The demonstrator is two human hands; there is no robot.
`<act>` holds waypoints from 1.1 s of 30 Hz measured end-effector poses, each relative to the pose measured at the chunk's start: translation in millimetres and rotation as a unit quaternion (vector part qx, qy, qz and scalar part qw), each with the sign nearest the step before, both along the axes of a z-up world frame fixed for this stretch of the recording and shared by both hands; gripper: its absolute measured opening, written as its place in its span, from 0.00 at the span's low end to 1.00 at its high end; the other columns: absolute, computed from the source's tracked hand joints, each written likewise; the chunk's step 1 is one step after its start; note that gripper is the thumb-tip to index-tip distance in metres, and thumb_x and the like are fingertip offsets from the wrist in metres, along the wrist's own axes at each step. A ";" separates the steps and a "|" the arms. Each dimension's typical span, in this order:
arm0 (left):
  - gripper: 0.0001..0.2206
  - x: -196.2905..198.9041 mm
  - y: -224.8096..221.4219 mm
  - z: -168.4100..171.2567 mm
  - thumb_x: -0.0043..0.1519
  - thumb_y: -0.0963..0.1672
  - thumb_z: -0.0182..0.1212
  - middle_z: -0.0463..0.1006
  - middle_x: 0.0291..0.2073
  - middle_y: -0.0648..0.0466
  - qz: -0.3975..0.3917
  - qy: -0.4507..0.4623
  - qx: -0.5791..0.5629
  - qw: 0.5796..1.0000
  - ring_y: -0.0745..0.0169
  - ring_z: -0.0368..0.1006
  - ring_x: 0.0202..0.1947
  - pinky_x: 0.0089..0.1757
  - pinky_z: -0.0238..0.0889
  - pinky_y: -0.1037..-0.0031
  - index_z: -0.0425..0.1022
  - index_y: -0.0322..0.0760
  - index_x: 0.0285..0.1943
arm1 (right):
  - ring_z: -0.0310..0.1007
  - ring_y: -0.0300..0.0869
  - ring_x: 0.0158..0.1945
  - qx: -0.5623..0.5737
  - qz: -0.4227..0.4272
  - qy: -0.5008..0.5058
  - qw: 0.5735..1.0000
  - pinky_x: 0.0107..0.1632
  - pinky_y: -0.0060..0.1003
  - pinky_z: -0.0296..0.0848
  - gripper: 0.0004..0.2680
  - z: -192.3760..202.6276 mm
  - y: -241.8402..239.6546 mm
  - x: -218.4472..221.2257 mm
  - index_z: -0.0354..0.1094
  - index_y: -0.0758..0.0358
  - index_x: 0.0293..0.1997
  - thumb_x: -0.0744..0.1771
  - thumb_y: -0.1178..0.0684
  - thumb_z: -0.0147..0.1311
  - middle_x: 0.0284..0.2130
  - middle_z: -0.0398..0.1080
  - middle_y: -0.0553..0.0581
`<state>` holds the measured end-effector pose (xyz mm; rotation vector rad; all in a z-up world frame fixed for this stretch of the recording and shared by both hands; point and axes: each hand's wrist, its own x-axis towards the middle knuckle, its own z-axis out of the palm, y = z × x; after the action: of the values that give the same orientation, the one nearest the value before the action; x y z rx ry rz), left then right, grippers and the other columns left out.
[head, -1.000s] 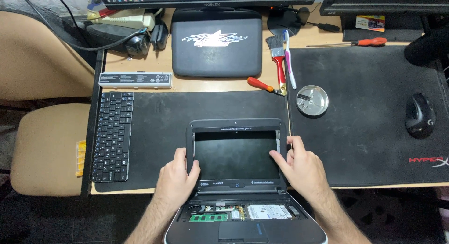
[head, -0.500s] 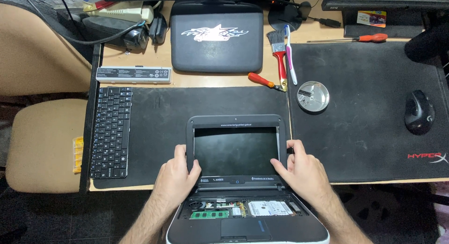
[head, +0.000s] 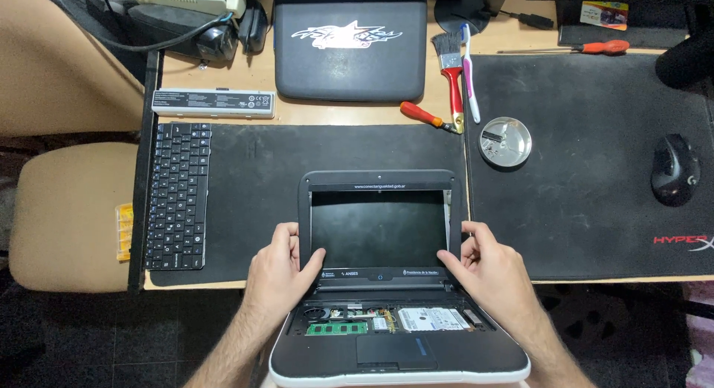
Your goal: Unscrewing and removing the screen bezel from a laptop for repair.
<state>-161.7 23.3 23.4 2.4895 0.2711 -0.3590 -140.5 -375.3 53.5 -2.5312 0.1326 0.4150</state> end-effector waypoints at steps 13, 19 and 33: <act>0.24 -25.5 -10.3 -0.8 0.75 0.43 0.70 0.69 0.33 0.64 0.130 -0.172 -0.295 0.931 0.74 0.61 0.30 0.35 0.59 0.76 0.74 0.39 0.82 | 0.70 0.35 0.31 0.149 -0.091 0.020 0.985 0.42 0.31 0.81 0.30 25.3 3.9 -18.1 0.67 0.51 0.87 0.70 0.53 0.74 0.39 0.75 0.50; 0.22 17.8 -2.6 5.9 0.78 0.40 0.68 0.74 0.27 0.50 0.091 -0.237 -0.300 0.919 0.61 0.71 0.34 0.38 0.68 0.67 0.70 0.27 0.80 | 0.88 0.61 0.49 0.188 -0.070 -0.126 0.972 0.48 0.59 0.96 0.27 20.3 10.2 7.3 0.66 0.81 0.81 0.71 0.62 0.71 0.43 0.84 0.76; 0.23 31.3 8.5 53.2 0.57 0.47 0.91 0.78 0.38 0.56 -0.141 -0.181 -0.019 0.973 0.41 0.85 0.45 0.48 0.79 0.48 0.87 0.50 0.60 | 0.78 0.42 0.27 0.135 -0.054 -0.181 0.973 0.37 0.37 0.83 0.24 22.7 14.5 34.7 0.70 0.71 0.70 0.69 0.57 0.82 0.28 0.82 0.62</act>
<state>-130.4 31.8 76.6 2.4988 -0.2368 -0.0169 -105.9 -360.8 76.2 -2.2734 0.0689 -0.0740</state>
